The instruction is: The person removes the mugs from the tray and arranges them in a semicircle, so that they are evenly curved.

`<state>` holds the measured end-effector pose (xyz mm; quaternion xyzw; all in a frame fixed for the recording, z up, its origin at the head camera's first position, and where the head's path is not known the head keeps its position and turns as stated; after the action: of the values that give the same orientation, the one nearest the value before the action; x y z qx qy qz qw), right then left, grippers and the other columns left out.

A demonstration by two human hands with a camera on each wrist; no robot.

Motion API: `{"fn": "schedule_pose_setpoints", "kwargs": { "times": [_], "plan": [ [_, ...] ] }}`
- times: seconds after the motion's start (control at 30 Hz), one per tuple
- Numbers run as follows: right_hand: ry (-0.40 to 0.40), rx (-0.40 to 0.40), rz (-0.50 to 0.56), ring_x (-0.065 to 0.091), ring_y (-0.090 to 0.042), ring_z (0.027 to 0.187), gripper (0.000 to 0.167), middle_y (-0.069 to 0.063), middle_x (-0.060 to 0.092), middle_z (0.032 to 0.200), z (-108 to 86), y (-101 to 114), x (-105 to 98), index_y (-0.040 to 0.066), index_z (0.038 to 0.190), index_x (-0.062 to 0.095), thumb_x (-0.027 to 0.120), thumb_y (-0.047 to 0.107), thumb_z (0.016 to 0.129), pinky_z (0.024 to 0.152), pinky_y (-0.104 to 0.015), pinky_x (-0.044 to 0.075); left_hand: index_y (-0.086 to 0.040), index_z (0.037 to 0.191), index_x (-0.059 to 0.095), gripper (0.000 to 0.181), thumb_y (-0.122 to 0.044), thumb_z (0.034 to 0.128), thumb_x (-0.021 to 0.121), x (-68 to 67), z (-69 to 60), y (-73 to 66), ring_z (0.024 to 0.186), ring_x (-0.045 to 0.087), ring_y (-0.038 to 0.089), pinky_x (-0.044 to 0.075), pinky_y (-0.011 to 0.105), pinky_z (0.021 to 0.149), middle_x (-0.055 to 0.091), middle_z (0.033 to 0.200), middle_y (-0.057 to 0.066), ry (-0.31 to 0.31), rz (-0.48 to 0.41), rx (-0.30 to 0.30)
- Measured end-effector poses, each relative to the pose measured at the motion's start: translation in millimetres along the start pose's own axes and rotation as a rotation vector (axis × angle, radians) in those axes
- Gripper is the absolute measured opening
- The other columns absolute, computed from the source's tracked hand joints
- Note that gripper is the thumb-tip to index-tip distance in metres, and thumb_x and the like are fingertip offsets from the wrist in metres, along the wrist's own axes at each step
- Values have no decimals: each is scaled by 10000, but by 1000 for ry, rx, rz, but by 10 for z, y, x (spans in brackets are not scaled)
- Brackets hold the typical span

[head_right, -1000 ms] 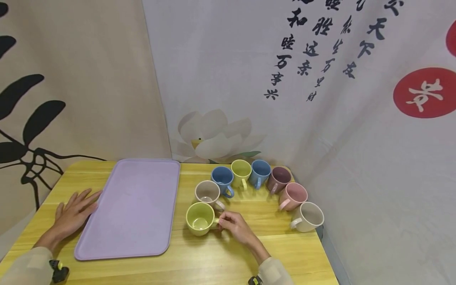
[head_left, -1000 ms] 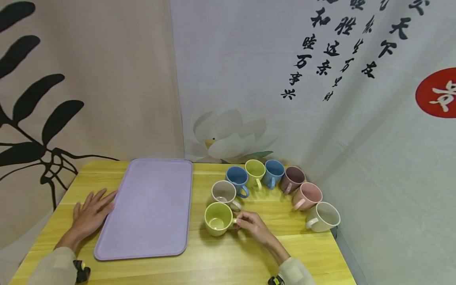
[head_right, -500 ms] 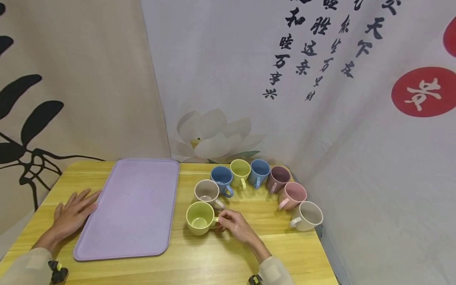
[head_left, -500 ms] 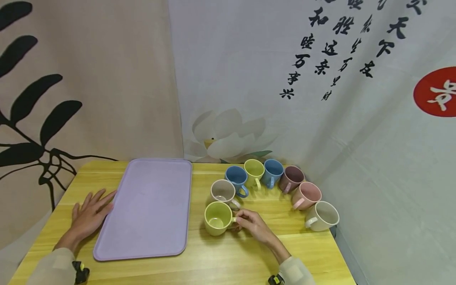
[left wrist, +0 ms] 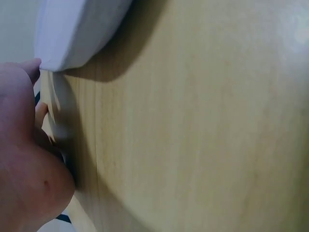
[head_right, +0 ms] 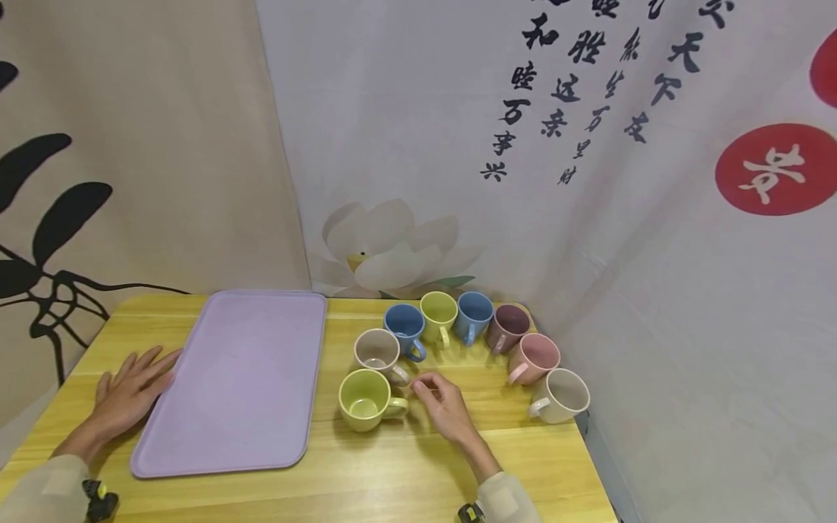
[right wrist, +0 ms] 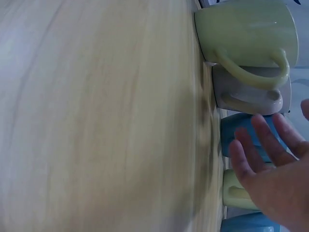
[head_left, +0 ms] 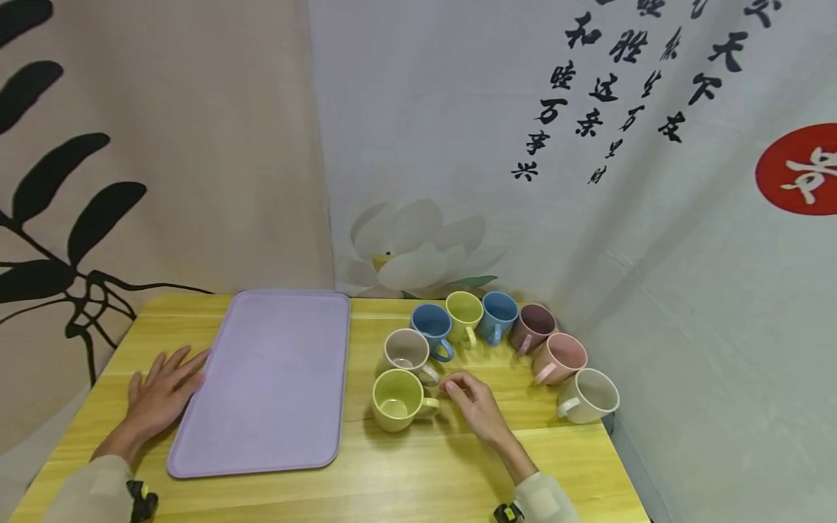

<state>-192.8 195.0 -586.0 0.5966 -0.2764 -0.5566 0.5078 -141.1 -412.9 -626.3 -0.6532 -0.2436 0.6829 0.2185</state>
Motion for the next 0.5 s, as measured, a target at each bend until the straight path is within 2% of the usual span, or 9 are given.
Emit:
{"fn": "schedule_pose_setpoints", "kwargs": {
  "times": [0.1, 0.2, 0.37, 0.43, 0.5],
  "plan": [
    [-48, -15, -48, 808, -305, 1146, 210, -170, 827, 1218, -28, -14, -23, 51, 1227, 780, 637, 191, 1167, 995, -221, 621, -101, 1773, 331, 612, -408, 1245, 366, 19, -31, 2, 1694, -136, 679, -220, 912, 1231, 110, 1851, 365, -7, 6, 10],
    [-81, -41, -95, 796, -338, 1165, 237, -175, 821, 1264, -54, -19, -41, 16, 1263, 771, 640, 188, 1166, 1010, -255, 632, -114, 1779, 325, 599, -386, 1246, 356, 27, -57, -2, 1692, -102, 690, -184, 932, 1226, 141, 1847, 363, -23, 25, 24],
    [-112, -107, -224, 763, -339, 1252, 265, -173, 796, 1356, -56, 22, -65, 13, 1339, 740, 654, 183, 1154, 1073, -459, 640, -101, 1784, 295, 629, -402, 1238, 378, -31, -58, -82, 1667, -61, 735, -126, 966, 1204, 149, 1834, 384, -26, 36, 25],
    [-115, -144, -303, 739, -339, 1323, 283, -140, 783, 1397, -56, 51, -79, 36, 1373, 724, 665, 192, 1145, 1110, -544, 614, -91, 1788, 276, 658, -410, 1229, 409, -46, -55, -162, 1653, -50, 757, -100, 981, 1192, 136, 1828, 400, -13, 28, 39],
    [-108, -198, -385, 698, -359, 1398, 318, -142, 760, 1444, -55, 84, -93, 43, 1402, 709, 688, 202, 1128, 1156, -604, 575, -86, 1776, 316, 666, -400, 1211, 477, -35, -56, -279, 1639, 1, 780, -67, 994, 1188, 174, 1812, 417, -25, 29, 80]
  ]
}}
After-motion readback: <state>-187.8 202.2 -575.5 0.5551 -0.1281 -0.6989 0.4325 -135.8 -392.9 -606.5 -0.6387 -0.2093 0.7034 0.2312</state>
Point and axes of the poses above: each hand's wrist, its own z-axis towards the middle knuckle, its own x-axis out of the palm, y = z × x, the point moved 1 cm from there along z, towards the middle knuckle
